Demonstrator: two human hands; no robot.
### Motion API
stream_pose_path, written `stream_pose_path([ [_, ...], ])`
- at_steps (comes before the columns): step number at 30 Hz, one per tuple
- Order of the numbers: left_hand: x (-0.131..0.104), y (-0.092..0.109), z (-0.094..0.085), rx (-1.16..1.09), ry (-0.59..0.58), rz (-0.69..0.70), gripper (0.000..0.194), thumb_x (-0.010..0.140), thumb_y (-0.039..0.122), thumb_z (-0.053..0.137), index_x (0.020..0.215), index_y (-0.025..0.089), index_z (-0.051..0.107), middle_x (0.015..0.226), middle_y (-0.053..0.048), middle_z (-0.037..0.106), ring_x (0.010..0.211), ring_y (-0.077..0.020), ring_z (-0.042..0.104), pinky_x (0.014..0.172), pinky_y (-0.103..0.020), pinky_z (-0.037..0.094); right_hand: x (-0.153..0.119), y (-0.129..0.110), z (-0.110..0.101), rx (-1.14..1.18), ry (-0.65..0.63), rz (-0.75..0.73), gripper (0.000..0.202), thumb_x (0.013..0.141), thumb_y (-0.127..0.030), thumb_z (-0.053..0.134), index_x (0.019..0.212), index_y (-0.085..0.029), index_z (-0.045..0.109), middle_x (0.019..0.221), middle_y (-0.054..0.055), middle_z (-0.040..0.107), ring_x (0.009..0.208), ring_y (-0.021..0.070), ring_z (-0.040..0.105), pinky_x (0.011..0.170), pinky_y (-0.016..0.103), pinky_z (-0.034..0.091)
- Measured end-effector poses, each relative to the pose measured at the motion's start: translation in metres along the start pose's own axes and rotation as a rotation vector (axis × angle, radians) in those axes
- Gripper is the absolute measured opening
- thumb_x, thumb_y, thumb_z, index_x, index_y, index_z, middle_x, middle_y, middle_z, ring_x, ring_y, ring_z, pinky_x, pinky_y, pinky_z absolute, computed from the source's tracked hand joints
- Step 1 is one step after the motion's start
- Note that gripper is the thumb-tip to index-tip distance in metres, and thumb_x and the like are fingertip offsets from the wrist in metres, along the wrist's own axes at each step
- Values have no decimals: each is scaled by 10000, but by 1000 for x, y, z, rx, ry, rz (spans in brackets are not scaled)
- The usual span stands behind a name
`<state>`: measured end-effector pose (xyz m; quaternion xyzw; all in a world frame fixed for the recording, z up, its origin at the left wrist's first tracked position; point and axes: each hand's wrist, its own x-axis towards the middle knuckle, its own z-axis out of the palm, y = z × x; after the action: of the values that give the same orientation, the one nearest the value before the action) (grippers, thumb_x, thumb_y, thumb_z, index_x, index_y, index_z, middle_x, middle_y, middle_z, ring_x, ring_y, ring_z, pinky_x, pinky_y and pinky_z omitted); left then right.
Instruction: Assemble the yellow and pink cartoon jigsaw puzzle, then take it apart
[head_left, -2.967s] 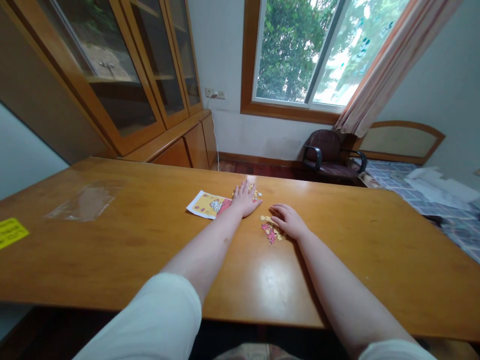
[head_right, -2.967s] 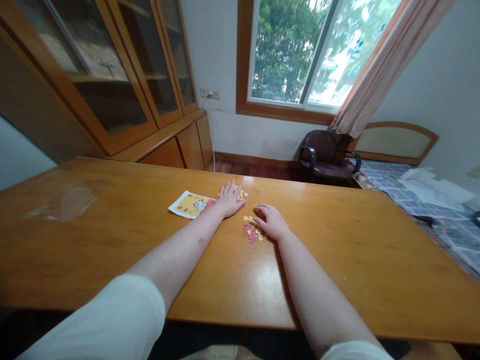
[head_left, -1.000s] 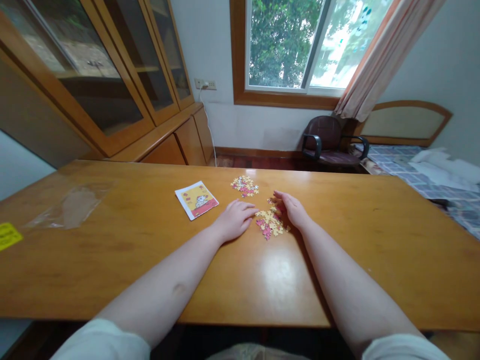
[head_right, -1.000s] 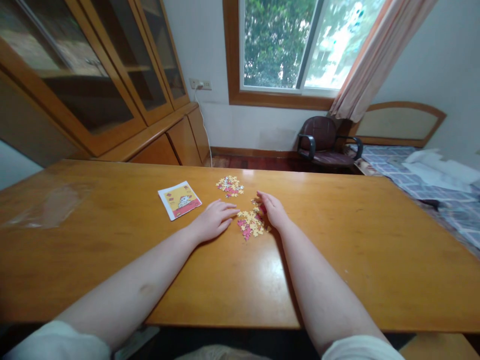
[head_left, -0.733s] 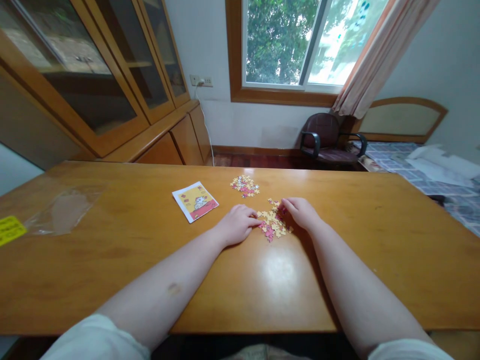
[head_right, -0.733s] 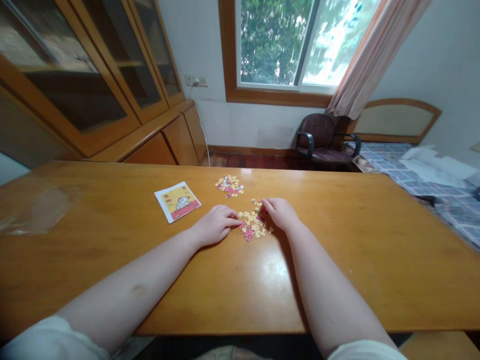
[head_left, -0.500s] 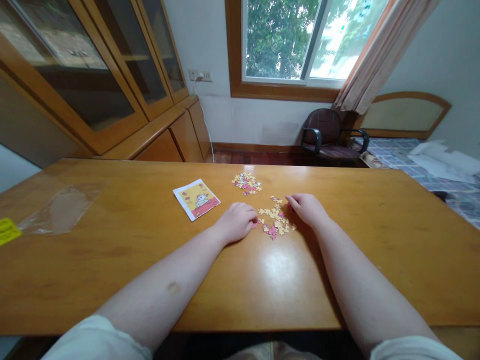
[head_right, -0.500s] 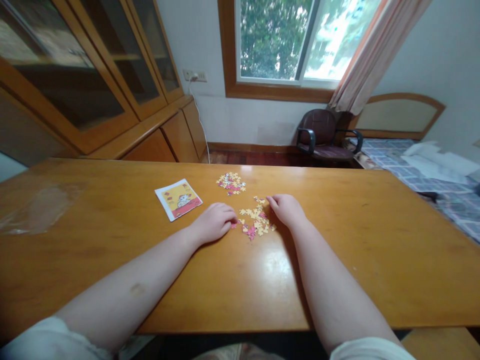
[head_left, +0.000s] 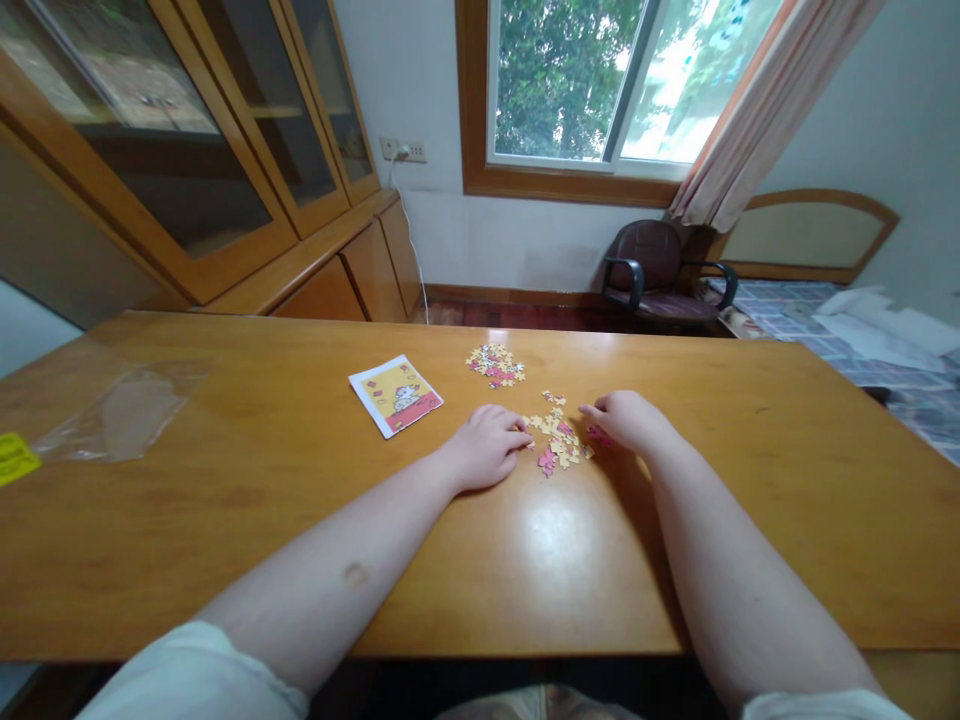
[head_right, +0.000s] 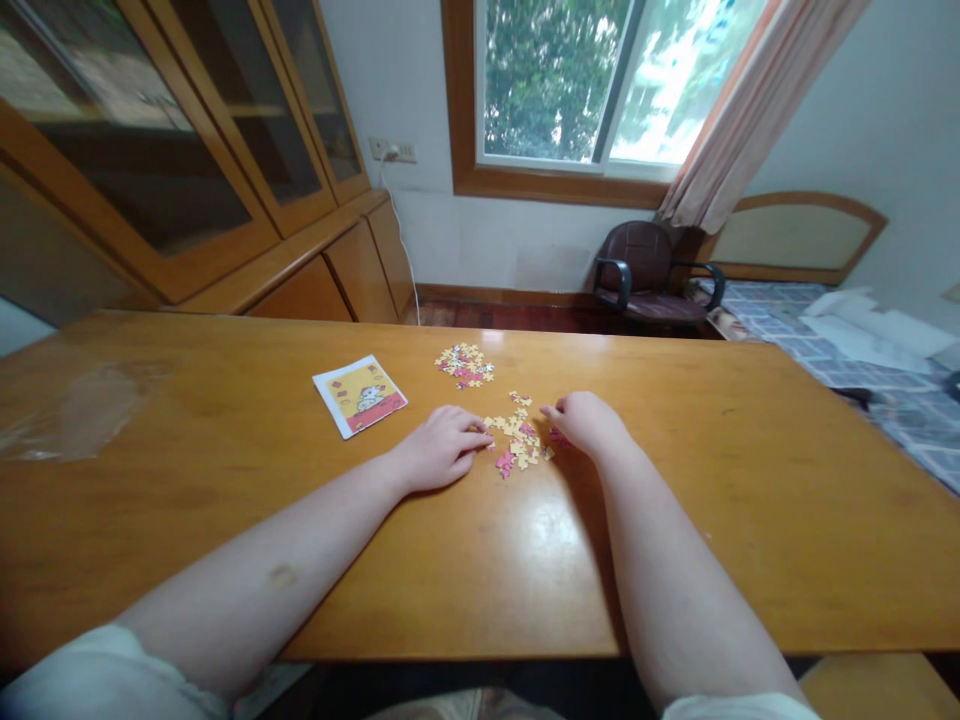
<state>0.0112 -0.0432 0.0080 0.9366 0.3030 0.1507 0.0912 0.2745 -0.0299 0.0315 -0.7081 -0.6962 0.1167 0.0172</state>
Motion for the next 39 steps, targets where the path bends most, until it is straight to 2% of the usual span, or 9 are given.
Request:
stream_pose_path([
  [4, 1, -6, 4, 5, 32, -119, 322, 851, 219, 493, 1127, 232, 658, 1131, -73, 627, 1049, -239, 503, 976, -431, 358, 0, -4, 6, 199, -28, -110, 180, 800, -350, 610, 808, -200, 709, 737, 44, 700, 561, 136, 589, 540, 235, 398],
  [10, 4, -6, 3, -4, 30, -147, 232, 859, 231, 503, 1027, 215, 662, 1032, -61, 658, 995, -227, 520, 954, -411, 373, 3, -11, 14, 237, -66, -324, 130, 778, -253, 648, 854, -215, 745, 859, 41, 686, 744, 144, 627, 694, 226, 454],
  [15, 5, -6, 4, -12, 27, -188, 129, 857, 266, 538, 876, 205, 650, 924, -52, 663, 925, -213, 548, 906, -383, 402, 5, -8, 16, 235, -69, -290, 85, 760, -252, 663, 801, -195, 712, 816, 41, 689, 722, 150, 626, 649, 226, 449],
  [21, 5, -8, 8, -62, 26, -220, 200, 852, 232, 538, 1026, 187, 625, 984, -55, 681, 918, -211, 580, 896, -376, 421, -1, -8, 13, 501, -140, -159, 107, 744, -274, 665, 752, -169, 648, 673, 24, 672, 552, 120, 584, 534, 224, 424],
  [23, 5, -9, 9, -63, 48, -224, 262, 857, 235, 531, 1102, 185, 607, 1038, -64, 675, 960, -215, 580, 917, -381, 415, -7, -17, 13, 632, -195, -228, 136, 721, -282, 686, 774, -161, 651, 717, 37, 686, 597, 125, 598, 562, 229, 442],
  [27, 4, -11, 9, -33, 64, -239, 306, 857, 282, 544, 1146, 202, 606, 1058, -70, 673, 999, -233, 570, 926, -403, 410, -20, -43, 19, 781, -474, -356, 219, 725, -300, 679, 893, -160, 673, 742, 42, 708, 652, 146, 632, 598, 248, 469],
  [29, 5, -11, 9, -29, 51, -234, 271, 855, 272, 549, 1107, 213, 630, 1035, -61, 682, 992, -231, 572, 927, -404, 406, -23, -50, 20, 751, -464, -383, 221, 722, -287, 686, 903, -162, 686, 735, 33, 704, 639, 142, 628, 615, 253, 472],
  [34, 6, -11, 10, -35, 52, -234, 237, 858, 259, 559, 1075, 216, 642, 1023, -53, 688, 987, -226, 578, 941, -403, 395, -15, -35, 13, 503, -179, -366, 176, 723, -245, 684, 880, -181, 731, 822, 40, 684, 716, 152, 603, 680, 269, 458],
  [39, 7, -11, 8, -64, 58, -272, 237, 866, 307, 575, 1078, 217, 632, 1045, -51, 682, 980, -215, 586, 932, -385, 404, -10, -21, 9, 398, -239, -461, 271, 650, -272, 755, 914, -210, 750, 935, 50, 655, 830, 181, 602, 783, 289, 458],
])
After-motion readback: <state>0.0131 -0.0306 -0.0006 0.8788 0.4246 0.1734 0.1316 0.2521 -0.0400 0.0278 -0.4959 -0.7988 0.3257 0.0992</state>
